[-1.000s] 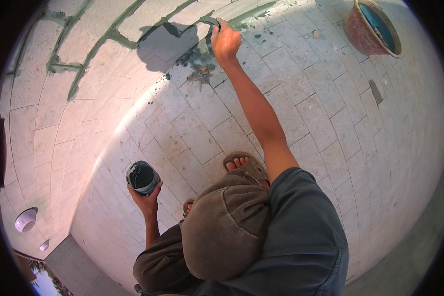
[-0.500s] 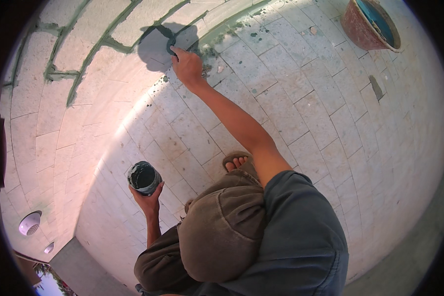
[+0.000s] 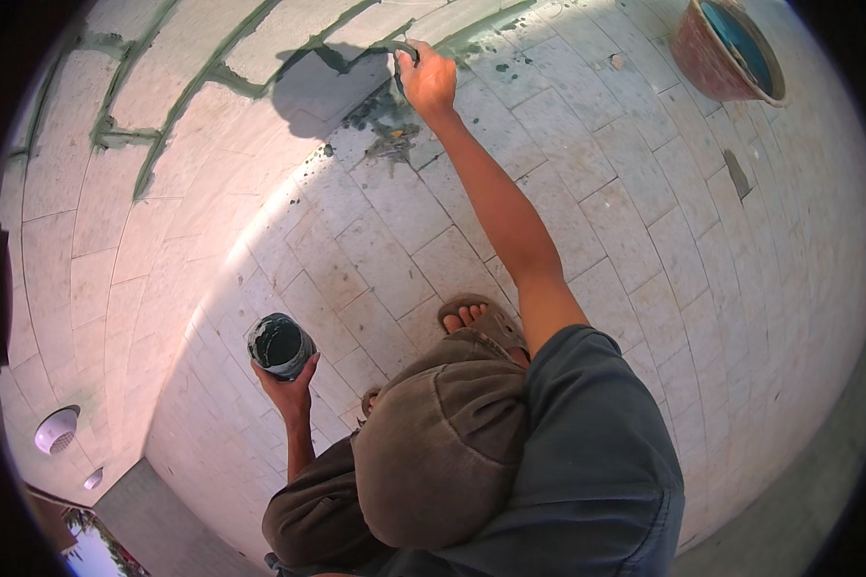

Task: The person applies green grout into the joints of a tiled pool wall using a small hand spreader, repeatedly dipping the tool into a small container of grout.

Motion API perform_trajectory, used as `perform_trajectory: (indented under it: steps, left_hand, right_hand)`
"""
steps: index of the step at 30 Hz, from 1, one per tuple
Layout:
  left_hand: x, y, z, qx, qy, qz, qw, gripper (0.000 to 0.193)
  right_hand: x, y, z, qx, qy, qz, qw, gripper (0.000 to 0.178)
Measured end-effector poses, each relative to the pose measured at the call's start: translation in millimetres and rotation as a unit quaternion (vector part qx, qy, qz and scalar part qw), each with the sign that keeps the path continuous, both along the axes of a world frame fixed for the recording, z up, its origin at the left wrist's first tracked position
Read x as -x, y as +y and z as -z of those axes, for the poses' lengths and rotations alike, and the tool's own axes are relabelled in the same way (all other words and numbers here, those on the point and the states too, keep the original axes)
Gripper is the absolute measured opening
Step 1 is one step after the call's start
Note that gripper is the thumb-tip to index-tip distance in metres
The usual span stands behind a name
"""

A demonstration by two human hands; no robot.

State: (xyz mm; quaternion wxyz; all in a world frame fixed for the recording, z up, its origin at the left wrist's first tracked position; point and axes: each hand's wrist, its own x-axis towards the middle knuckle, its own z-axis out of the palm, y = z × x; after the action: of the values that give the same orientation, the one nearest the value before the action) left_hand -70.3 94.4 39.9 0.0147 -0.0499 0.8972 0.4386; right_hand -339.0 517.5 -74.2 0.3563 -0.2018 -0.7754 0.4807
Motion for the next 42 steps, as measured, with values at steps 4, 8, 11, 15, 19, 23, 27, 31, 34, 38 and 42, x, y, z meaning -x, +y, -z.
perform_trajectory:
  steps: [4,8,11,15,19,23,27,31,34,38,42]
  left_hand:
    - [0.0,1.3,-2.6,-0.004,0.008,-0.011,1.0,0.087]
    - [-0.7,-3.7,3.6,-0.03,0.006,-0.022,0.999,0.087]
    - [0.6,1.7,1.9,-0.04,-0.019,-0.01,0.999,0.084]
    - [1.9,4.5,2.2,-0.033,-0.011,-0.008,0.999,0.085]
    - [1.5,2.8,3.5,-0.014,0.003,-0.012,1.0,0.087]
    - [0.0,1.3,3.2,-0.007,0.007,-0.018,1.0,0.088]
    - [-0.8,-0.6,2.9,-0.016,0.003,-0.015,1.0,0.088]
    - [-1.7,-3.9,3.7,-0.011,0.002,-0.011,1.0,0.085]
    - [-2.2,-5.7,3.2,-0.009,-0.001,-0.013,1.0,0.086]
    - [-0.5,-1.1,1.6,-0.016,0.002,-0.008,1.0,0.087]
    - [-1.6,1.4,-0.3,-0.023,-0.013,-0.012,1.0,0.087]
  right_hand:
    - [-6.1,-1.4,-8.8,0.081,0.026,0.037,0.996,0.028]
    - [-11.6,-33.9,-13.3,0.182,0.005,0.007,0.983,0.03]
    - [-3.4,-62.4,-6.6,0.283,0.031,-0.058,0.957,0.032]
    - [1.1,-95.4,-3.7,0.293,-0.005,-0.111,0.95,0.033]
    - [-11.3,-106.1,-2.7,0.283,-0.06,-0.178,0.94,0.033]
    - [-20.4,-87.5,-2.7,0.319,-0.068,-0.198,0.924,0.033]
    - [-11.0,-36.3,-5.6,0.334,-0.034,-0.153,0.93,0.028]
    - [6.5,-0.6,-25.9,0.312,0.064,-0.09,0.944,0.028]
    - [10.0,7.5,-35.4,0.316,0.097,-0.026,0.943,0.027]
    - [2.2,-13.7,-33.1,0.25,0.081,0.04,0.964,0.022]
    - [-8.3,-53.5,-10.4,0.111,0.048,0.031,0.992,0.022]
